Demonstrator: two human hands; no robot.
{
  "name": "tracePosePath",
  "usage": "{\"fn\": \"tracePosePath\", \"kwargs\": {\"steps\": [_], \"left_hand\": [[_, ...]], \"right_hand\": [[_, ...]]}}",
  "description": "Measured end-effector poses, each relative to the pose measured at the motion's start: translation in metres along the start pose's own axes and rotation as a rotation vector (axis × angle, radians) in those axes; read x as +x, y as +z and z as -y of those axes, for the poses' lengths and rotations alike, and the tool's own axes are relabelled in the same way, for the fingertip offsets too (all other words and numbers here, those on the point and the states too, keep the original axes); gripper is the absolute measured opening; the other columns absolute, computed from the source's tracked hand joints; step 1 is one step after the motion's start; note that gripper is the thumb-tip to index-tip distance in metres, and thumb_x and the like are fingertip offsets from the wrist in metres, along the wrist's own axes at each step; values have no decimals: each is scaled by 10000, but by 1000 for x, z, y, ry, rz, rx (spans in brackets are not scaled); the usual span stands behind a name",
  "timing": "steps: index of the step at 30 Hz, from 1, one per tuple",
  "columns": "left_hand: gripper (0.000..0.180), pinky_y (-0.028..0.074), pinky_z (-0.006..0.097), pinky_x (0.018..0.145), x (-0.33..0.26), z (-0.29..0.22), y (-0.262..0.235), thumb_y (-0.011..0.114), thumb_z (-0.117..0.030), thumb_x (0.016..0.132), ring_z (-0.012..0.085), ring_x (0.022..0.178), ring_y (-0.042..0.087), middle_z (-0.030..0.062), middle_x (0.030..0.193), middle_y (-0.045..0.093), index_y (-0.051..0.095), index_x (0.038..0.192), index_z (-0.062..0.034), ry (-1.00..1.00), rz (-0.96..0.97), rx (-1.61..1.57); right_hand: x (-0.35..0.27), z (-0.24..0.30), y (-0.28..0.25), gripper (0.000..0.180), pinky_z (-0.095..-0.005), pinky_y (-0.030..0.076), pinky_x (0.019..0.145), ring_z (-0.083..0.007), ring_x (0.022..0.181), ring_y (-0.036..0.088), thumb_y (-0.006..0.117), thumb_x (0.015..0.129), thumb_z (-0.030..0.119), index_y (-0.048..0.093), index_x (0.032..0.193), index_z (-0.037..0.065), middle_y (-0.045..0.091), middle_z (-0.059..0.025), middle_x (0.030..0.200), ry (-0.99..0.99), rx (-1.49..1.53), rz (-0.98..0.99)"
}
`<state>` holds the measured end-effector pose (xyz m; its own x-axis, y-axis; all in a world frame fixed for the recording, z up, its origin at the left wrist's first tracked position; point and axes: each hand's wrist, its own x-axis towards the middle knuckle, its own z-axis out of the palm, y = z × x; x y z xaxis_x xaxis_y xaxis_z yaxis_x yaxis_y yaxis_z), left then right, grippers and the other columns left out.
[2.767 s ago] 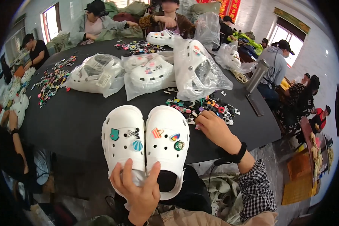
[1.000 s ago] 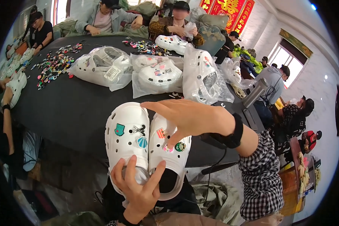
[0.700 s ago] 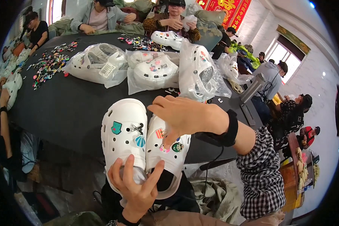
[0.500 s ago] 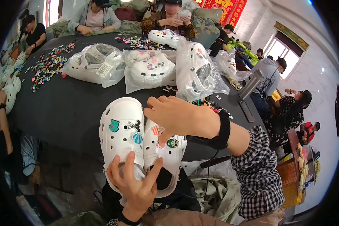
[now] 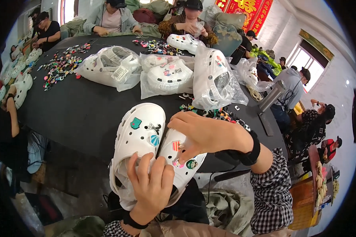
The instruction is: Decorating white clogs by pushing colorful charms into the holes.
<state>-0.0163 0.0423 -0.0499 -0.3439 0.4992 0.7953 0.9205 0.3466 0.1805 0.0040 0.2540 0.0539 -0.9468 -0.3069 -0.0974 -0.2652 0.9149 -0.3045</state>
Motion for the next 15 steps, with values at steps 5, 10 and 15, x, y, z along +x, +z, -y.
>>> {"fn": "tracePosePath", "kwargs": {"steps": [5, 10, 15], "left_hand": [[116, 440, 601, 990, -2, 1, 2, 683, -39, 783, 308, 1024, 550, 86, 973, 608, 580, 835, -44, 1, -49, -38], [130, 448, 596, 981, -9, 4, 5, 691, -44, 779, 309, 1016, 552, 84, 971, 613, 581, 847, -51, 32, -62, -48], [152, 455, 598, 967, -18, 8, 7, 700, -51, 772, 306, 997, 560, 83, 956, 616, 579, 864, -60, 39, -95, -54]], "right_hand": [[2, -4, -5, 804, -399, 434, 997, -359, 1179, 491, 832, 744, 402, 445, 1274, -62, 499, -179, 1211, 24, -29, 119], [8, 3, -8, 759, -409, 455, 929, -346, 1089, 515, 825, 746, 400, 454, 1221, -62, 505, -169, 1137, 62, -32, 132], [15, 22, -10, 735, -417, 475, 857, -335, 1046, 530, 839, 715, 353, 436, 1177, -52, 511, -152, 1060, 93, -123, 130]]}}
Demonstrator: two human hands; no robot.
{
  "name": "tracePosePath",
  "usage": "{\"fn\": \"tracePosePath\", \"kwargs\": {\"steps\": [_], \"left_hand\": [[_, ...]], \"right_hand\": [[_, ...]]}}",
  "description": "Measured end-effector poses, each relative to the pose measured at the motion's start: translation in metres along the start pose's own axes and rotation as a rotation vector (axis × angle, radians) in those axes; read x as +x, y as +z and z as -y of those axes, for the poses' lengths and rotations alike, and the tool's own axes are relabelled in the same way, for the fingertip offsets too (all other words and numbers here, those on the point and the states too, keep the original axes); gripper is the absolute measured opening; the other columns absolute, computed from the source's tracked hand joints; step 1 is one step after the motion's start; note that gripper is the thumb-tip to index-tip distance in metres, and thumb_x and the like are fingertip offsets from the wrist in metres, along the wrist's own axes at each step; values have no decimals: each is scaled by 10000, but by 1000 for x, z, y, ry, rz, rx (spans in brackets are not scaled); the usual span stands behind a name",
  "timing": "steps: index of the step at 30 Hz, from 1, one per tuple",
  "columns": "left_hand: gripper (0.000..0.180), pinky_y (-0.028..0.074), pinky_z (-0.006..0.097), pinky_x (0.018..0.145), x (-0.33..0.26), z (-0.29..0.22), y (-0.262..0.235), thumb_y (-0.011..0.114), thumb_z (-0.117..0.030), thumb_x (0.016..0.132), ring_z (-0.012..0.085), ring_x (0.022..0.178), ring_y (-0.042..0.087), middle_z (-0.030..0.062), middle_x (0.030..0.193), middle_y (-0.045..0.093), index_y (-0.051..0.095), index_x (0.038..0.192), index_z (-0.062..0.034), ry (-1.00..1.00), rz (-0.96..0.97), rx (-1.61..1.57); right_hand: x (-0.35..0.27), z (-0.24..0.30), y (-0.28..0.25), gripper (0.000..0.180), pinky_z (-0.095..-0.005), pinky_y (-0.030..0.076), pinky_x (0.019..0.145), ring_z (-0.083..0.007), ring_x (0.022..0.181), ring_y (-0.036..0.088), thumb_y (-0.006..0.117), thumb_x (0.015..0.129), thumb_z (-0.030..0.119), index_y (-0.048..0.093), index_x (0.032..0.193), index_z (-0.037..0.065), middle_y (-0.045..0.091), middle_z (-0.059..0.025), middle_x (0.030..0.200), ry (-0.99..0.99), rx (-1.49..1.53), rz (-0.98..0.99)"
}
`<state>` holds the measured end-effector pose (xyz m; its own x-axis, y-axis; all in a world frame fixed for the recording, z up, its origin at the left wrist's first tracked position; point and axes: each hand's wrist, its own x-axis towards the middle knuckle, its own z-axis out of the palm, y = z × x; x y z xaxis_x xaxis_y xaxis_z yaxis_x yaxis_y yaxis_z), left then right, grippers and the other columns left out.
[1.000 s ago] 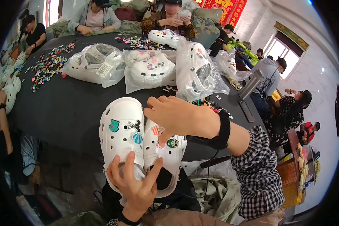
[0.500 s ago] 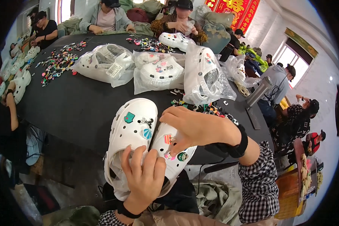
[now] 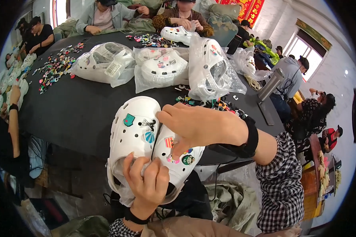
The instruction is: Decorating white clogs by pushing colorful charms into the holes.
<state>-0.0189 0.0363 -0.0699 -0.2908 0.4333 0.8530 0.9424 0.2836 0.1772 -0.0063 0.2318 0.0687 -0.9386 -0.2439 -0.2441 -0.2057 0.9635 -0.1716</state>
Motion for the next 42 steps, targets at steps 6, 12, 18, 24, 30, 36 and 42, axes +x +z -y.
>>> {"fn": "tracePosePath", "kwargs": {"steps": [6, 12, 18, 24, 30, 36, 42], "left_hand": [[183, 461, 587, 959, 2, -1, 2, 721, -71, 756, 278, 985, 559, 64, 937, 605, 650, 923, -94, -10, -10, 17], [219, 467, 570, 961, -1, -1, 5, 735, -98, 744, 259, 988, 542, 42, 936, 570, 734, 953, -167, 19, -21, 109], [220, 473, 568, 955, 11, 3, 1, 748, -116, 739, 261, 1012, 534, 33, 972, 549, 724, 955, -150, 25, 2, 88], [238, 483, 546, 949, 10, 2, 1, 764, -117, 724, 271, 1036, 541, 34, 973, 546, 722, 958, -135, 43, 40, 50], [165, 489, 525, 942, 7, 1, 3, 766, -85, 724, 263, 1036, 549, 31, 967, 562, 721, 881, -111, 70, 24, 86], [145, 449, 535, 980, 5, -3, 5, 728, -78, 770, 305, 1064, 540, 56, 1007, 609, 727, 911, -43, 66, 41, 77], [128, 476, 513, 952, 16, -1, -4, 735, -68, 748, 286, 1029, 537, 54, 989, 591, 711, 873, -80, 33, 66, 35]], "right_hand": [[-2, -2, 7, 703, -431, 542, 839, -348, 1044, 581, 846, 673, 316, 500, 1146, -73, 570, -175, 1086, -30, -25, -67], [-4, 1, 12, 646, -432, 546, 829, -347, 1026, 591, 842, 682, 302, 510, 1101, -61, 574, -157, 1074, -43, -101, -165], [-16, -16, 33, 695, -419, 465, 987, -368, 1202, 521, 859, 675, 297, 548, 1213, -14, 540, -188, 1226, -107, 166, -371], [-35, -10, 56, 835, -486, 390, 1070, -464, 1277, 423, 840, 739, 235, 393, 1423, 66, 396, -263, 1376, 39, 350, -505], [-24, 11, 31, 798, -455, 399, 1052, -430, 1278, 431, 834, 753, 222, 400, 1398, 44, 432, -226, 1324, 171, 181, -271], [-16, 24, 23, 710, -475, 532, 834, -406, 1067, 577, 799, 744, 245, 438, 1319, 34, 493, -180, 1168, 248, -5, -266], [-30, -32, 32, 627, -381, 527, 859, -273, 1102, 610, 728, 885, 258, 461, 1412, 50, 527, -192, 1346, -3, 387, -409]]}}
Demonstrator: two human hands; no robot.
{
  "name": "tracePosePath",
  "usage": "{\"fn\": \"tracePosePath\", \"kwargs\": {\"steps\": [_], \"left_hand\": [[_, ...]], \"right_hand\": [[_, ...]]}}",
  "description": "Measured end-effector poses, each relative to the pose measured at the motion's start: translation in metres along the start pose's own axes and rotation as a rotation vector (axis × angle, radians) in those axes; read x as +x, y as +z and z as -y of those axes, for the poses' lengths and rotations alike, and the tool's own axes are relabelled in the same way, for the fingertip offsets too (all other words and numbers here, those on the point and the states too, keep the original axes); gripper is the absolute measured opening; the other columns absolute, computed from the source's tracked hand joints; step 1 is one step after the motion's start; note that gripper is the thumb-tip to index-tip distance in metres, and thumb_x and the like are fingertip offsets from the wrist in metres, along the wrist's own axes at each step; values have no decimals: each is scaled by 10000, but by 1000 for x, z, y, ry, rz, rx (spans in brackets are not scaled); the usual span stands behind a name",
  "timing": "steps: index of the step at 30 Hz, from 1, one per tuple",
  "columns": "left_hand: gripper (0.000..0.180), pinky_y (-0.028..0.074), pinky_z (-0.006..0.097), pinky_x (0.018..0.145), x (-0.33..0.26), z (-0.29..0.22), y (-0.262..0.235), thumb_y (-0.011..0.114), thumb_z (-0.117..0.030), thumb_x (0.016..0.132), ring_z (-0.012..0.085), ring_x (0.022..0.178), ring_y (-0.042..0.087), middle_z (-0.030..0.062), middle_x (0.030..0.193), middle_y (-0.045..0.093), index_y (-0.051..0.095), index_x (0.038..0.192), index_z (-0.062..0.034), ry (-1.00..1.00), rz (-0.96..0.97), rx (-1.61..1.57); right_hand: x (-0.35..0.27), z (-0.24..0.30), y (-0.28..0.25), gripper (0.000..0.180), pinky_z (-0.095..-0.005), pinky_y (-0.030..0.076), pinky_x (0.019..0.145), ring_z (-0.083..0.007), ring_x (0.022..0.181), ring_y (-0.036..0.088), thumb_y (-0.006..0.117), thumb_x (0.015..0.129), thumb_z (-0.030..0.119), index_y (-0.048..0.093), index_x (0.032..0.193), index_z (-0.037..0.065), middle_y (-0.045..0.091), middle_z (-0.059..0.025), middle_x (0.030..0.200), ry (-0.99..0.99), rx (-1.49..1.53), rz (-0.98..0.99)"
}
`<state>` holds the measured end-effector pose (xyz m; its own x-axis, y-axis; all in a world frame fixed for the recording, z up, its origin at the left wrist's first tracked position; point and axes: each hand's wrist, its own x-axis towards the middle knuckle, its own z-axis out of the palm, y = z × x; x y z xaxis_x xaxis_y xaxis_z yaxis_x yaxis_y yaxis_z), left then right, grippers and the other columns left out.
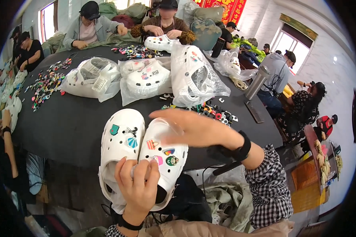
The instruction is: Decorating white clogs by pushing colorful charms into the holes.
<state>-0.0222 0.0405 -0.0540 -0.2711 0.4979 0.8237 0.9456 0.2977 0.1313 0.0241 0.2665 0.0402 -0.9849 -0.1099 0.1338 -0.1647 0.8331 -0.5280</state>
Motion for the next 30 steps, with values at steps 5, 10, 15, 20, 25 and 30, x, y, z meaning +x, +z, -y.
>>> {"fn": "tracePosePath", "kwargs": {"steps": [5, 10, 15, 20, 25, 30], "left_hand": [[301, 411, 540, 982, 6, 0, 3, 621, -20, 738, 344, 1059, 510, 102, 1035, 563, 719, 1023, -25, -25, 39, -41], [373, 390, 513, 987, 12, 3, -2, 573, 26, 741, 355, 1104, 495, 118, 1070, 550, 705, 1088, -13, -84, 108, -32], [380, 398, 478, 966, 35, 5, 2, 555, 89, 742, 343, 1132, 493, 131, 1089, 550, 664, 1093, -6, -212, 141, -15], [451, 377, 478, 1037, 49, 0, 10, 567, 75, 759, 346, 1181, 487, 124, 1161, 550, 624, 1195, -24, -207, 207, 109], [541, 345, 503, 1083, 52, 4, -9, 599, 25, 766, 381, 1242, 466, 171, 1293, 518, 563, 1304, -10, -218, 203, -187], [496, 358, 519, 1066, 54, 10, -28, 661, -27, 759, 413, 1233, 465, 196, 1310, 495, 552, 1241, 21, -210, 74, -45]], "right_hand": [[-29, -54, -40, 254, -304, 549, 723, -181, 808, 701, 642, 948, 173, 686, 1136, 8, 737, -100, 937, 169, 38, -409], [-46, -90, -24, 144, -346, 540, 711, -265, 749, 707, 621, 864, 60, 725, 951, 11, 728, -143, 843, 310, -144, -322], [-48, -117, -9, 148, -416, 541, 757, -331, 796, 695, 634, 847, 113, 727, 939, 43, 720, -156, 863, 344, -182, -381], [-32, -129, 16, 154, -375, 543, 723, -286, 776, 693, 697, 844, 126, 693, 951, 15, 705, -131, 847, 238, -240, -419], [-21, -134, 30, 141, -457, 524, 722, -337, 830, 675, 692, 834, 174, 650, 896, 55, 675, -121, 866, 294, -285, -385], [-25, -137, 29, 145, -390, 519, 663, -292, 744, 684, 686, 851, 125, 655, 959, 33, 684, -141, 823, 251, -299, -467]]}}
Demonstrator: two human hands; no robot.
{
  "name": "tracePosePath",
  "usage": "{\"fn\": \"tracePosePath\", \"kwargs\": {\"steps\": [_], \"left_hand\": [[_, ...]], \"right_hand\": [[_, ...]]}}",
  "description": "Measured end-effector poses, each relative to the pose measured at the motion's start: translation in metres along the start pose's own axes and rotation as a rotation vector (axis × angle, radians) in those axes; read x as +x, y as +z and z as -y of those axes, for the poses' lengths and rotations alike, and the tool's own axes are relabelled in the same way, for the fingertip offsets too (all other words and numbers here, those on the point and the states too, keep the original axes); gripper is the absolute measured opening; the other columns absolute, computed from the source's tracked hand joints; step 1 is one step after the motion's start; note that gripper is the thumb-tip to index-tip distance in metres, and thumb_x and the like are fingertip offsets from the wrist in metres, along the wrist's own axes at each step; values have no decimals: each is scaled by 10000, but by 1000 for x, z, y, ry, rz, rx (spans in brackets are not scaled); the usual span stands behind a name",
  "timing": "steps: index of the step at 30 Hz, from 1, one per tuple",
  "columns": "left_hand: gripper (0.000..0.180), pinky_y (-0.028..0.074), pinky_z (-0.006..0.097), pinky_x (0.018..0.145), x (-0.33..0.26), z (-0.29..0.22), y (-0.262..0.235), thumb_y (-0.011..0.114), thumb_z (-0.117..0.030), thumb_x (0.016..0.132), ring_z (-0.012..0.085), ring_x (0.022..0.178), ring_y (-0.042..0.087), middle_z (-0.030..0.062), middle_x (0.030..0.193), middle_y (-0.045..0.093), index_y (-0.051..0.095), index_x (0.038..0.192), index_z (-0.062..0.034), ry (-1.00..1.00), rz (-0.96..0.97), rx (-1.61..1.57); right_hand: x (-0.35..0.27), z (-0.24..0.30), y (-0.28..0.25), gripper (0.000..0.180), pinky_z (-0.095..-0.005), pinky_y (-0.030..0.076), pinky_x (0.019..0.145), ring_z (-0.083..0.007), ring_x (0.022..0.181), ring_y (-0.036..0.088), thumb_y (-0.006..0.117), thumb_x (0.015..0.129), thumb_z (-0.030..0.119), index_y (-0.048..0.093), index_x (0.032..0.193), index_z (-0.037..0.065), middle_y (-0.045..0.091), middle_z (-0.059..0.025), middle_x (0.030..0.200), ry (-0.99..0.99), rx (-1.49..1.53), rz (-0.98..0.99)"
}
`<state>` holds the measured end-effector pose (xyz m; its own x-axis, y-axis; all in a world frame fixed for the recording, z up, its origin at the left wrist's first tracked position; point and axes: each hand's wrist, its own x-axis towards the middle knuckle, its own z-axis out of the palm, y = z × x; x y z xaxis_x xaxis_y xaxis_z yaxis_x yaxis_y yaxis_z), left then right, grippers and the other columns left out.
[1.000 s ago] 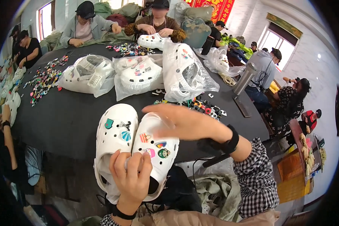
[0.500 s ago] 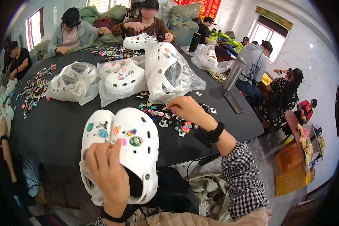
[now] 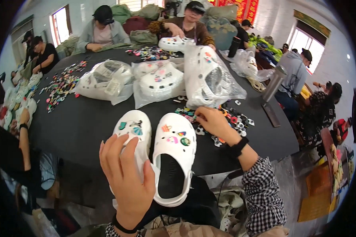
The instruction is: Decorating white clogs by pushing colorful charms into the holes.
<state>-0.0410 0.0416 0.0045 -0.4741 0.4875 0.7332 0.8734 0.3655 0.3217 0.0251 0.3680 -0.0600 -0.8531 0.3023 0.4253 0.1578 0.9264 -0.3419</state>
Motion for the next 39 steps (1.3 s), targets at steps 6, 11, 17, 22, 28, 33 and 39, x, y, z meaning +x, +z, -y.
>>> {"fn": "tracePosePath", "kwargs": {"steps": [6, 11, 17, 22, 28, 33, 39], "left_hand": [[415, 380, 499, 998, -11, 25, -25, 701, -56, 743, 382, 1139, 499, 182, 1232, 532, 583, 1132, 27, -44, 240, -16], [414, 405, 462, 936, -19, 56, -22, 752, -92, 715, 354, 1117, 524, 150, 1210, 542, 607, 1088, 16, 41, 249, 54], [435, 433, 451, 965, -14, 50, -12, 739, -41, 697, 367, 1155, 508, 149, 1269, 527, 631, 1117, -6, -239, 147, -233], [475, 422, 447, 1047, -4, 62, -17, 615, 19, 740, 378, 1220, 506, 184, 1347, 529, 638, 1214, -7, 104, 312, -147], [291, 457, 419, 964, -1, 66, -19, 672, -18, 748, 334, 1102, 570, 110, 1191, 625, 695, 1037, -15, 102, 187, -328], [114, 503, 420, 848, -1, 72, 2, 710, 1, 737, 318, 1016, 610, 141, 1063, 648, 643, 829, -3, 8, 99, -427], [309, 481, 413, 865, 3, 73, 4, 723, -5, 717, 331, 997, 588, 140, 1071, 587, 570, 986, -21, -131, 118, -245]], "right_hand": [[0, 1, -9, 164, -334, 494, 653, -226, 676, 613, 697, 859, 71, 651, 1006, 13, 661, -119, 833, 72, 214, -90], [8, 51, -28, 143, -262, 466, 656, -99, 767, 581, 665, 927, 74, 645, 1056, 17, 636, -46, 854, 121, 495, -45], [30, 138, -48, 175, -261, 489, 716, -113, 821, 602, 664, 942, 98, 633, 1097, 23, 629, -52, 911, -119, 689, 58], [63, 187, -36, 178, -345, 524, 710, -204, 808, 664, 670, 908, 94, 635, 1029, -31, 667, -123, 892, -200, 633, 251], [85, 182, 6, 175, -279, 509, 722, -119, 777, 618, 677, 922, 115, 649, 1013, -31, 669, -65, 860, -194, 639, 395], [88, 174, 26, 181, -260, 478, 715, -88, 786, 576, 670, 933, 125, 659, 1038, -22, 636, -30, 857, -49, 710, 567], [83, 173, 24, 162, -252, 449, 749, -82, 832, 539, 659, 939, 119, 658, 1027, -17, 585, -16, 926, -87, 641, 513]]}}
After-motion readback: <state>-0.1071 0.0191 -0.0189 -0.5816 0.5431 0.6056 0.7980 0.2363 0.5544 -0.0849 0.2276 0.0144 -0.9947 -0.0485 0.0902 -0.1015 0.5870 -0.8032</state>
